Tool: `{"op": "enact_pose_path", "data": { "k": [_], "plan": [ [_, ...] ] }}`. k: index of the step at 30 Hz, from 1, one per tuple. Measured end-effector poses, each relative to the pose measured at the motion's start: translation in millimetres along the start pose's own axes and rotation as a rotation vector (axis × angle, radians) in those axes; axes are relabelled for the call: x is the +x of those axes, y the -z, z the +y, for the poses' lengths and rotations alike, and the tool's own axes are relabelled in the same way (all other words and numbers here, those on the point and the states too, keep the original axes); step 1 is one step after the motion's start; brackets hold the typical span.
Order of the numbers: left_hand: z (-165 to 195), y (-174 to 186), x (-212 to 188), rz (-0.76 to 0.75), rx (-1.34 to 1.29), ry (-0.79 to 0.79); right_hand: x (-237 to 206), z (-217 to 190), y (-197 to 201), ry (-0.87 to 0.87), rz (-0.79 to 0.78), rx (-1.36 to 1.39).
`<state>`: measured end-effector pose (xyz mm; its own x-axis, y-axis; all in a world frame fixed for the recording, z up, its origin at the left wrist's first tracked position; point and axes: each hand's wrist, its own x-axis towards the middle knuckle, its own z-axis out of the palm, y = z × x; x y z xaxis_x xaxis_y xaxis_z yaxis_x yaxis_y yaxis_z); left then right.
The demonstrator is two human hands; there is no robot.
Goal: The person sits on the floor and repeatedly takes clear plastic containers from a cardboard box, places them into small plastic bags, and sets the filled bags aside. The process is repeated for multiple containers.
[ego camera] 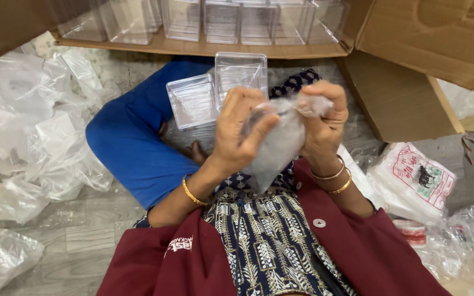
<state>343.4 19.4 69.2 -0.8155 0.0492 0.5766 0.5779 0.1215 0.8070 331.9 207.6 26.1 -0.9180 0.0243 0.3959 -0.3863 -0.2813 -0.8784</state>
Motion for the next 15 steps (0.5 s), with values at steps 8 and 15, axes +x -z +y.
{"op": "enact_pose_path", "data": {
  "k": [8,15],
  "plan": [
    [-25.8,-8.3,-24.5,-0.059,-0.838,0.272,-2.1,15.3,-7.5,-0.278,-0.022,0.315],
    [-32.2,49.3,-14.4,-0.219,-1.076,0.584,1.4,-11.9,24.7,-0.475,-0.308,0.418]
  ]
}}
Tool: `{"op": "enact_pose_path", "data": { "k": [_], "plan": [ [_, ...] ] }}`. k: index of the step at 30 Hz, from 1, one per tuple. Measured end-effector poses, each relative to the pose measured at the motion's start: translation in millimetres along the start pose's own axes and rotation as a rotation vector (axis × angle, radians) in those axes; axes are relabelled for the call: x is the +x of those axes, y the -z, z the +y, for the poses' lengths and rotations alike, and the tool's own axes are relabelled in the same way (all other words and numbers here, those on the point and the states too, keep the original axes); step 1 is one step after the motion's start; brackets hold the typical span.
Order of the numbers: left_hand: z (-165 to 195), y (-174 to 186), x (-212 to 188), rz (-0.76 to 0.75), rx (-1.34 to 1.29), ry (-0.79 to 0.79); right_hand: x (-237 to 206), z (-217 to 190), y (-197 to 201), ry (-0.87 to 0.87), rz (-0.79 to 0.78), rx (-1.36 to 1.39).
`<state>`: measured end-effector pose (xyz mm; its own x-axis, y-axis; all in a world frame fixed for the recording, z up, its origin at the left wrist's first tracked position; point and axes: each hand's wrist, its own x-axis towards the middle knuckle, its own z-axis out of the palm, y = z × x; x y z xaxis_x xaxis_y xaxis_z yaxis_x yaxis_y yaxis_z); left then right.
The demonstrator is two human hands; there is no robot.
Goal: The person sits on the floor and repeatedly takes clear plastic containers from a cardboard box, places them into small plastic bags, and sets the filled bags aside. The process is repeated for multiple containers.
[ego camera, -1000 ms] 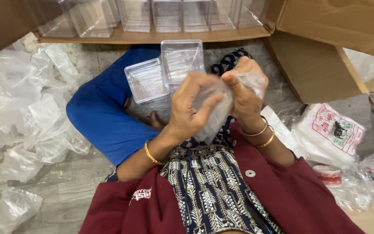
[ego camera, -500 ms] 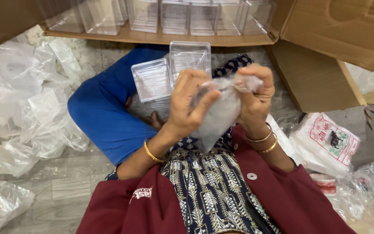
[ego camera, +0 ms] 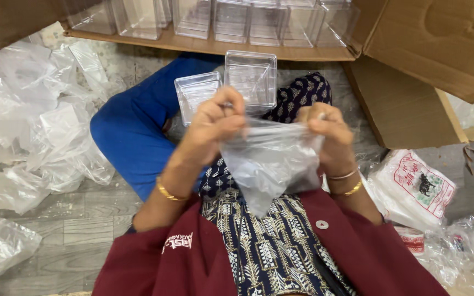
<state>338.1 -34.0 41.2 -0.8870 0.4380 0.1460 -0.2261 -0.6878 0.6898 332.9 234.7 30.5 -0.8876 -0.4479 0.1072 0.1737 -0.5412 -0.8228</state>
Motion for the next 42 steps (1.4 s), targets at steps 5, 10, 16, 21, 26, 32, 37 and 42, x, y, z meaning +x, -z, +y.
{"op": "enact_pose_path", "data": {
  "k": [5,10,16,21,26,32,37,42],
  "plan": [
    [1.1,9.1,-3.0,0.343,0.924,-0.226,4.8,14.8,8.3,0.186,0.231,-0.462],
    [-17.2,7.8,15.3,0.659,1.435,-0.602,31.7,41.4,-11.5,0.195,0.515,-0.863],
    [-14.0,-2.1,10.2,0.483,1.322,-0.497,29.7,26.4,-21.2,0.172,0.347,-0.902],
    [-25.2,-29.4,-21.1,0.325,0.805,-0.411,-3.8,-7.0,-19.3,0.295,0.202,-0.384],
    [-12.6,-52.7,-20.0,0.22,0.415,-0.396,-30.4,-14.8,9.9,-0.021,0.169,-0.495],
    [27.8,-28.8,1.7,0.091,0.296,-0.358,-4.7,-8.2,33.6,0.562,0.158,-0.3],
    [-24.6,-11.6,4.6,0.258,0.586,-0.309,7.5,10.4,-3.2,0.461,0.051,-0.823],
    [-103.0,2.0,-6.0,0.342,0.54,-0.148,8.4,33.7,-21.5,0.38,0.066,-0.443]
  ]
}}
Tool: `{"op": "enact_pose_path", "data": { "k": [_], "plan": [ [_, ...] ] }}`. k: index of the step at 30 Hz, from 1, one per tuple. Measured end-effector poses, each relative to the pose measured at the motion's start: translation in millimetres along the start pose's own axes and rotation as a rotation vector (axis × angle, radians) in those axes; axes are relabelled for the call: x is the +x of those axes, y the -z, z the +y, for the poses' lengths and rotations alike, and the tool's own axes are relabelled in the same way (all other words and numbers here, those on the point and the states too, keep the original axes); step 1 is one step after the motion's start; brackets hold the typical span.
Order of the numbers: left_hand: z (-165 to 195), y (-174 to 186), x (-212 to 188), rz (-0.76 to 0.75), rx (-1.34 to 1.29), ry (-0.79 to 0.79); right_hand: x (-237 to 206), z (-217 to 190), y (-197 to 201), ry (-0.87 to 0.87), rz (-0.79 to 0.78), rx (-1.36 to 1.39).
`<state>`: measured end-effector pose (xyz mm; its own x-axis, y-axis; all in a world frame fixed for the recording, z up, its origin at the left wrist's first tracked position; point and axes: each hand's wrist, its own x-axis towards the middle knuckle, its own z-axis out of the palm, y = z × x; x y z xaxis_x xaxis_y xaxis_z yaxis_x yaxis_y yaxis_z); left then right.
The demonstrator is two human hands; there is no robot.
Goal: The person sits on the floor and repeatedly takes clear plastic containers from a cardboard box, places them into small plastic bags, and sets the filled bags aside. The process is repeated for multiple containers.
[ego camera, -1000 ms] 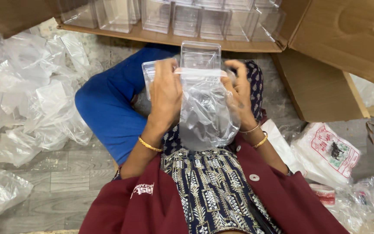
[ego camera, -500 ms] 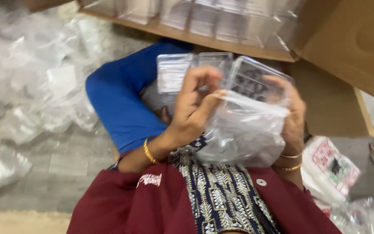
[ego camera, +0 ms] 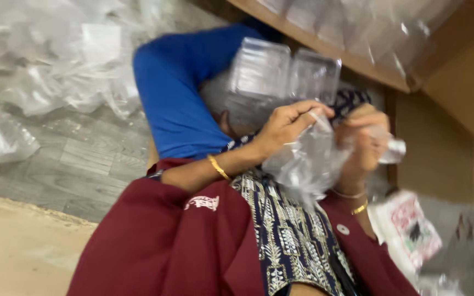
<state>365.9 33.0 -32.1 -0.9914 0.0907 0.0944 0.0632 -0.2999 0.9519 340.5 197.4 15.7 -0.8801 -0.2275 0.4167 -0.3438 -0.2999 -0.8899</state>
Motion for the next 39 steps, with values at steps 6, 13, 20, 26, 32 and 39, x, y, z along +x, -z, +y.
{"op": "enact_pose_path", "data": {
  "k": [6,13,20,26,32,39],
  "plan": [
    [-33.0,37.2,-29.2,-0.424,-0.117,0.685,-35.7,8.5,-8.5,-0.276,-0.077,0.09],
    [-43.0,32.7,-42.8,-0.413,-0.458,0.642,-78.8,-18.0,39.8,-0.372,-0.167,-0.531],
    [-44.5,23.5,-49.7,-0.421,-0.312,0.511,-94.8,-80.8,55.4,-0.674,-0.369,-1.025],
    [-37.1,14.5,-50.9,-0.224,-0.307,0.556,-109.4,-81.0,42.0,-0.739,-0.254,-0.704],
    [-13.2,0.1,-44.4,-0.028,-0.146,0.086,-113.2,-40.2,39.1,-0.374,-0.061,-0.568],
    [9.7,-7.4,-39.4,0.17,-0.075,-0.177,-93.8,-22.9,22.8,-0.201,0.051,-0.443]
  ]
}}
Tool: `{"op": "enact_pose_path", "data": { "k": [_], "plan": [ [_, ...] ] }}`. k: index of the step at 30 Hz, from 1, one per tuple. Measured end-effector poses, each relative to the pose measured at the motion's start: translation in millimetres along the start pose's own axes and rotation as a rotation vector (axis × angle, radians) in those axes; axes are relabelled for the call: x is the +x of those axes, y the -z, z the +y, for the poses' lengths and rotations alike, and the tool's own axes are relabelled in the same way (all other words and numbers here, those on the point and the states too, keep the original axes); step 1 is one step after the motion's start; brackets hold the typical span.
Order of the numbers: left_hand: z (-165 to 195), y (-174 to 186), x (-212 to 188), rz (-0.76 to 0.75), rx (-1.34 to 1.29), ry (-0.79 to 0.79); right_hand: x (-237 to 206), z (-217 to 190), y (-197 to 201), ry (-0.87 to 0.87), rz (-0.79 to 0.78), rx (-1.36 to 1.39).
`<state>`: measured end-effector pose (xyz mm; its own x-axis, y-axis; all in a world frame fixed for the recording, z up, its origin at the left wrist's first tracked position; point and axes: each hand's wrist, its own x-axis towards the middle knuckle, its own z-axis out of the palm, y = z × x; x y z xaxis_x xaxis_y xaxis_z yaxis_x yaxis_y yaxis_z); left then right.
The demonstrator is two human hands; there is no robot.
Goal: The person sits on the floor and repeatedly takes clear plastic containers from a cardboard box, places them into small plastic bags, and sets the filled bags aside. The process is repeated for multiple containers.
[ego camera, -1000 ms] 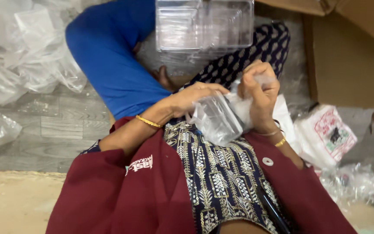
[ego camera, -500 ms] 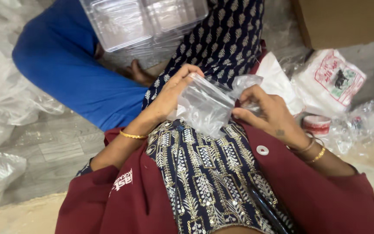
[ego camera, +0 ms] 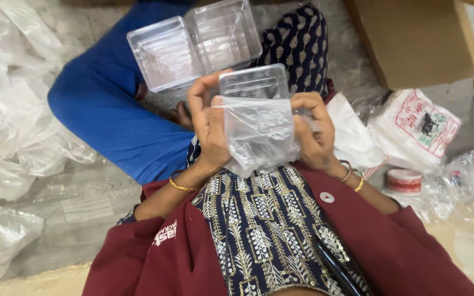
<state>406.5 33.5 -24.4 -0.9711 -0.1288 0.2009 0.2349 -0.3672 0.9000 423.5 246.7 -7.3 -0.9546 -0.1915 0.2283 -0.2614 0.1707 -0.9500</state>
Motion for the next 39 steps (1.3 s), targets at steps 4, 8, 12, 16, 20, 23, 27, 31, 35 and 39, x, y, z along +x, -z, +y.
{"op": "enact_pose_path", "data": {
  "k": [4,8,12,16,20,23,27,31,35,39],
  "plan": [
    [0.3,1.1,4.8,-0.048,-0.042,0.032,8.3,-6.9,-6.2,-0.001,0.046,-0.046],
    [4.0,2.5,10.3,-0.176,-0.195,0.222,21.3,-6.4,-6.8,0.066,0.091,0.058],
    [15.2,8.0,21.7,-0.425,-0.207,0.304,28.2,3.3,-2.3,-0.046,0.12,0.396],
    [22.8,19.4,43.1,-0.781,0.205,0.318,41.5,17.2,12.5,0.001,0.099,0.177],
    [20.2,25.5,60.5,-0.84,0.387,0.292,71.2,28.6,20.8,-0.018,-0.1,-0.006],
    [19.0,23.7,63.9,-0.764,-0.036,0.149,82.0,23.0,15.4,0.192,-0.143,-0.15],
    [28.5,18.8,64.1,-0.862,0.253,-0.334,95.0,-1.3,15.6,0.262,-0.076,0.042],
    [49.7,11.4,65.9,-1.02,0.581,-0.269,116.5,-20.0,24.4,0.494,-0.282,-0.132],
    [73.2,16.5,63.7,-0.93,0.881,-0.236,140.5,-19.8,23.3,0.567,-0.313,-0.026],
    [90.9,102.8,65.9,-0.487,0.85,-0.289,137.8,-21.5,38.6,0.274,0.068,0.406]
  ]
}}
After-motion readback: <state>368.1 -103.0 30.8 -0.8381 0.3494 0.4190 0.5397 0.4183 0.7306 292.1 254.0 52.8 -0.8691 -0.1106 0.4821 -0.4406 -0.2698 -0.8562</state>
